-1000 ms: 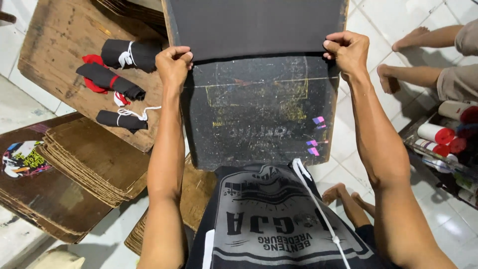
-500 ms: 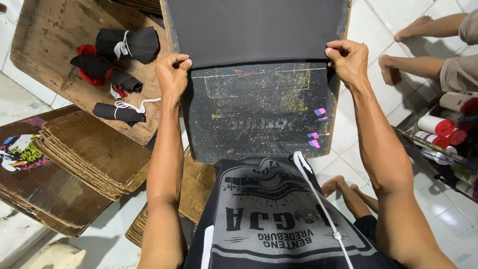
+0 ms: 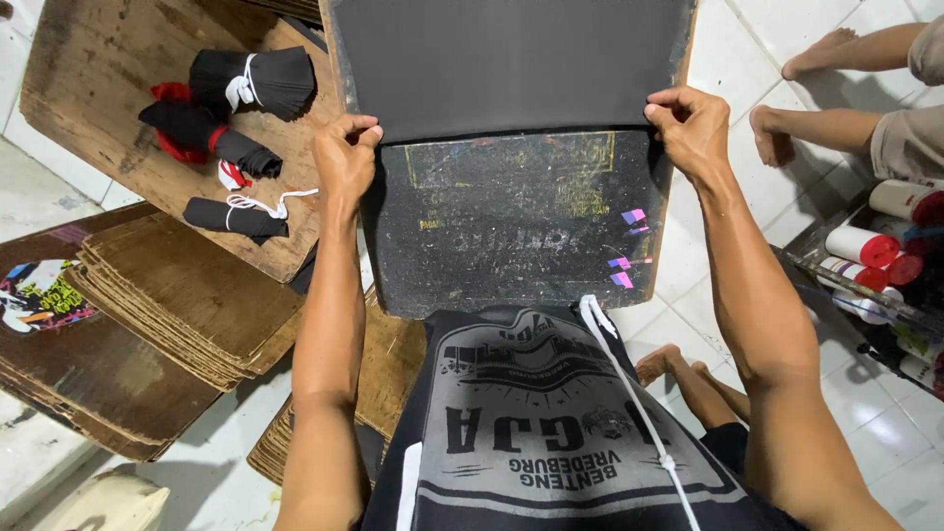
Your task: Placing and smoothing pre-cut fabric pieces onto printing boards in preparation for screen printing.
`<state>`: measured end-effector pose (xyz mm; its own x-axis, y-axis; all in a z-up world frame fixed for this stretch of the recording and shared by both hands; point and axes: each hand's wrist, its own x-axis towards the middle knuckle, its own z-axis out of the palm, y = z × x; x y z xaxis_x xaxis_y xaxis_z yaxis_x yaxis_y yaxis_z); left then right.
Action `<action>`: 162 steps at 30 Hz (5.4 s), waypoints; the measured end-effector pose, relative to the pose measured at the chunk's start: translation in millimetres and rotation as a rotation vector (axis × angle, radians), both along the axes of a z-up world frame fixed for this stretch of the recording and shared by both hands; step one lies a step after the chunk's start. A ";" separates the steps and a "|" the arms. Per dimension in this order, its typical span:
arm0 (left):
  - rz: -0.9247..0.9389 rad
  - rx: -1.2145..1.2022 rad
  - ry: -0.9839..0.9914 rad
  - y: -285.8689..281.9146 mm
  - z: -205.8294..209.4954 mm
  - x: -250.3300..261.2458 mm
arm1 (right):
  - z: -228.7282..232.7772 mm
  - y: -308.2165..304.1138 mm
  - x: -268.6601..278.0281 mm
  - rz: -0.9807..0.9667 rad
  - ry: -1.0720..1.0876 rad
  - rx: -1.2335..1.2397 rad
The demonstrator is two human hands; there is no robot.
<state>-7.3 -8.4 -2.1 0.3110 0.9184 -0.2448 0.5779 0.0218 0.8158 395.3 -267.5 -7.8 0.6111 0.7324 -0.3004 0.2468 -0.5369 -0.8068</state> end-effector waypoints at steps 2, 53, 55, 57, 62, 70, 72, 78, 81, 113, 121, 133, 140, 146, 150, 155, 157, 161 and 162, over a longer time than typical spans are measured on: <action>0.002 0.025 0.024 -0.9 -6.2 -3.4 | -0.7 -1.8 0.0 0.047 -0.086 -0.010; -0.271 0.164 -0.035 155.1 -26.4 20.8 | -54.5 70.4 136.8 0.227 -0.140 0.248; -0.245 0.156 -0.047 153.5 -23.9 20.0 | -41.6 75.9 122.9 0.160 -0.102 0.247; -0.221 0.150 -0.060 153.6 -24.5 20.7 | -41.5 76.6 120.9 0.092 -0.067 0.248; -0.249 0.269 -0.068 164.0 -44.4 12.2 | -37.9 73.7 120.1 0.185 -0.275 0.246; -0.272 0.321 -0.086 163.4 -46.2 9.3 | -41.9 79.6 118.1 0.115 -0.252 0.256; -0.279 0.322 -0.107 165.3 -50.3 10.6 | -46.4 77.9 122.4 0.130 -0.285 0.268; -0.246 0.362 -0.015 164.2 -49.4 15.0 | -43.9 73.8 119.9 0.248 -0.345 0.383; -0.246 0.380 -0.031 160.8 -44.7 18.5 | -41.8 75.2 117.6 0.206 -0.322 0.329; -0.817 0.926 -0.057 -66.4 -35.4 113.7 | -4.9 -12.6 -7.1 0.655 -1.112 0.377; -0.863 0.946 -0.042 -63.5 -34.3 111.3 | -10.9 -21.3 2.0 0.690 -1.212 0.347; -0.668 0.821 0.023 -27.6 -25.2 24.6 | 0.3 21.7 -53.3 0.683 -0.995 0.460; -0.538 1.082 0.091 2.4 -43.5 -27.1 | -31.6 116.0 -151.8 0.662 -0.913 0.720; -0.586 0.966 0.125 -1.7 -21.3 -31.3 | -8.6 118.6 -159.0 0.798 -0.908 0.622; -0.590 0.987 0.129 -0.5 -26.3 -35.1 | -13.8 117.4 -157.6 0.827 -0.930 0.597; -0.614 0.987 0.130 0.6 -19.8 -34.6 | -18.4 118.4 -156.4 0.842 -0.954 0.572; -0.618 0.971 0.144 -0.1 -20.4 -35.6 | -21.6 117.7 -155.6 0.842 -0.946 0.565; -0.463 0.967 0.146 -10.5 -25.3 -26.1 | -12.9 114.8 -155.7 0.846 -0.830 0.592; -0.464 0.968 0.145 -17.7 -22.5 -9.0 | -7.2 114.7 -155.4 0.844 -0.832 0.592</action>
